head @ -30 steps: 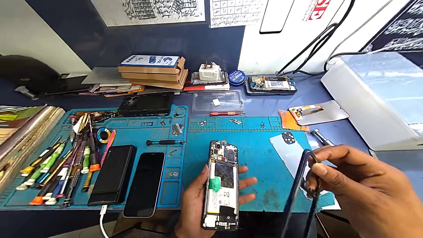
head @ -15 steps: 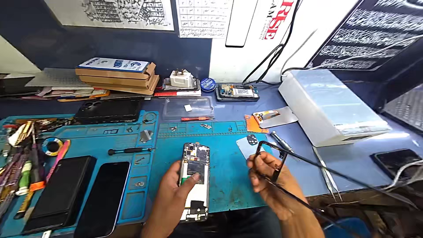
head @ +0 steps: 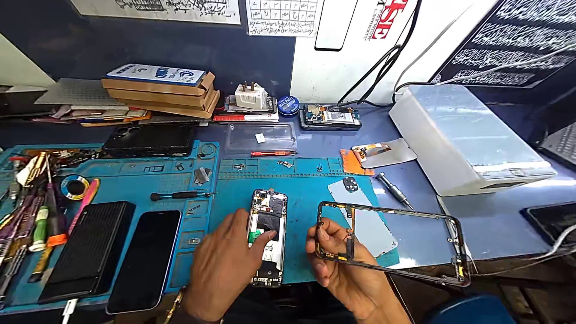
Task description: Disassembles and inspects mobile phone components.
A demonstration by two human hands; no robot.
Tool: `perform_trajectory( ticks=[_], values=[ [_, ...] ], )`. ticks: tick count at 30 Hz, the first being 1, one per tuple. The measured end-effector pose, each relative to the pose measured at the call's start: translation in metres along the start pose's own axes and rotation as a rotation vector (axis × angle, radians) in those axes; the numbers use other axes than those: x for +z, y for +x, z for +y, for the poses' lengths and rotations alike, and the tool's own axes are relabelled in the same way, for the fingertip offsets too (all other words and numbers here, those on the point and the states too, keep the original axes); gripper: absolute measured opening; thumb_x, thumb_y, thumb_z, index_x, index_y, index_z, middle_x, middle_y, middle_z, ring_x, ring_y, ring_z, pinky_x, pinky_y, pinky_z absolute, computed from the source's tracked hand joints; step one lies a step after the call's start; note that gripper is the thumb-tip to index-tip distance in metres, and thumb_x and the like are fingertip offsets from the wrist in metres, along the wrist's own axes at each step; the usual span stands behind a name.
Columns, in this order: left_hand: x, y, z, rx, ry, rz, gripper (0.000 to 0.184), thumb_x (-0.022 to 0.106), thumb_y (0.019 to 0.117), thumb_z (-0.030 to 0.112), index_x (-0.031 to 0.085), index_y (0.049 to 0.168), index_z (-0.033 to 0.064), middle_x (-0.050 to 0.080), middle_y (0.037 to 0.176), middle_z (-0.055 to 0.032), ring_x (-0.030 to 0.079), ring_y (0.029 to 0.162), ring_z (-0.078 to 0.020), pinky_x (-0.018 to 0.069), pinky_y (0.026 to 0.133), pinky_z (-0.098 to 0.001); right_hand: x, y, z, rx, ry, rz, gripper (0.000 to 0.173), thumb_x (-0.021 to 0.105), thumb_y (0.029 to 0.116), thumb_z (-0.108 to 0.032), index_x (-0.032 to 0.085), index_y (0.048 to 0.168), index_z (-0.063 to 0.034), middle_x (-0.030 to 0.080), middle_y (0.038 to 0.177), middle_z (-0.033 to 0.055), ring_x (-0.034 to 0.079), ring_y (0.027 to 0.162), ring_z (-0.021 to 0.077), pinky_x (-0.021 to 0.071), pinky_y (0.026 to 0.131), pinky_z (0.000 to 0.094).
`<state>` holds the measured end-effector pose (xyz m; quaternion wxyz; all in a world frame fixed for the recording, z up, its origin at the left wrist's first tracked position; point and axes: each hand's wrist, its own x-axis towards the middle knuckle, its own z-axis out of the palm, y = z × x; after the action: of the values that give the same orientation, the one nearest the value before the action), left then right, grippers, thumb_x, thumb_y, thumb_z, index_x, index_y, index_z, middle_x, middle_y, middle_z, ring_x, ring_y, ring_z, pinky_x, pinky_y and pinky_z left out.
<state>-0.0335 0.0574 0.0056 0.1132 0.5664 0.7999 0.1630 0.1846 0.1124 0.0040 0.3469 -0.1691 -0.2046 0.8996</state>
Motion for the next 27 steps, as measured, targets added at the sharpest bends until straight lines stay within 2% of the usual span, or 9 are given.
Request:
perform_trajectory(
  ticks=[8,11,12,14,17,18,21,24,27],
  values=[
    [0.0,-0.001,-0.007,0.054,0.218,0.026,0.06,0.055,0.0876,0.074,0.065,0.093,0.0154,0.057,0.079,-0.0042,0.061,0.062,-0.025,0.0474,0.051,-0.0439,0.012,0.0,0.017,0.056,0.046,0.009,0.011,0.064,0.1012,-0.01,0.068,0.101,-0.0002,0.075,0.096,0.0198,0.074,0.07,0.0176,0.0606,0.058,0.0252],
    [-0.005,-0.001,-0.008,0.079,0.077,0.125,0.054,0.053,0.0949,0.063,0.066,0.096,0.0107,0.059,0.083,-0.0079,0.062,0.066,-0.0288,0.05,0.054,-0.0484,0.014,-0.001,0.024,0.066,0.021,0.014,0.01,0.063,0.1014,-0.01,0.067,0.101,-0.0009,0.075,0.096,0.0198,0.074,0.069,0.0185,0.0603,0.056,0.0263],
    [-0.009,0.0,-0.007,0.116,-0.016,0.181,0.048,0.053,0.0981,0.056,0.068,0.101,0.0105,0.061,0.087,-0.0072,0.063,0.07,-0.0273,0.052,0.056,-0.0481,0.015,-0.002,0.026,0.072,0.001,0.018,0.009,0.063,0.1015,-0.01,0.066,0.1,-0.0014,0.075,0.095,0.0194,0.074,0.068,0.0184,0.0603,0.055,0.0265],
    [-0.022,-0.001,0.001,0.231,-0.199,0.238,0.038,0.05,0.1014,0.048,0.071,0.11,0.0165,0.066,0.096,0.0012,0.065,0.08,-0.0153,0.056,0.065,-0.0391,0.017,-0.003,0.033,0.094,-0.063,0.027,0.009,0.064,0.1009,-0.011,0.066,0.097,-0.0028,0.076,0.093,0.0182,0.074,0.066,0.0178,0.0601,0.054,0.027],
    [-0.031,-0.005,0.021,0.452,-0.413,0.194,0.034,0.053,0.1026,0.038,0.072,0.122,0.0179,0.072,0.112,0.0064,0.067,0.104,-0.0075,0.0564,0.09,-0.035,0.02,-0.003,0.046,0.126,-0.135,0.02,0.007,0.066,0.0992,-0.01,0.066,0.096,-0.0041,0.075,0.089,0.0158,0.074,0.066,0.0177,0.0602,0.054,0.0276],
    [-0.031,-0.005,0.027,0.494,-0.454,0.163,0.033,0.054,0.1025,0.037,0.072,0.123,0.0177,0.073,0.109,0.0075,0.067,0.102,-0.0056,0.0565,0.089,-0.0328,0.022,-0.004,0.049,0.131,-0.149,0.015,0.007,0.067,0.0982,-0.011,0.067,0.096,-0.005,0.075,0.087,0.0144,0.074,0.066,0.0171,0.0605,0.054,0.0274],
    [-0.029,-0.005,0.031,0.504,-0.555,-0.044,0.029,0.056,0.1037,0.035,0.072,0.121,0.0188,0.073,0.097,0.0113,0.067,0.084,0.001,0.058,0.073,-0.0235,0.029,-0.009,0.056,0.149,-0.166,0.017,0.008,0.07,0.0964,-0.012,0.069,0.096,-0.0042,0.076,0.085,0.0135,0.073,0.064,0.0162,0.0608,0.054,0.0272],
    [-0.027,-0.007,0.027,0.442,-0.665,-0.203,0.022,0.055,0.1045,0.029,0.074,0.112,0.0212,0.071,0.083,0.0131,0.066,0.073,0.0013,0.0564,0.064,-0.0205,0.032,-0.014,0.058,0.182,-0.165,0.026,0.008,0.067,0.0975,-0.009,0.071,0.095,-0.0026,0.077,0.086,0.0157,0.074,0.066,0.0172,0.0603,0.054,0.0273],
    [-0.031,-0.01,0.024,0.358,-0.812,-0.269,0.019,0.056,0.1041,0.022,0.073,0.112,0.0191,0.069,0.077,0.009,0.066,0.067,-0.004,0.0565,0.06,-0.0211,0.031,-0.023,0.057,0.226,-0.203,0.005,0.019,0.06,0.1043,-0.018,0.071,0.101,-0.0023,0.077,0.092,0.0169,0.076,0.071,0.0181,0.0613,0.057,0.0281]
  ],
)
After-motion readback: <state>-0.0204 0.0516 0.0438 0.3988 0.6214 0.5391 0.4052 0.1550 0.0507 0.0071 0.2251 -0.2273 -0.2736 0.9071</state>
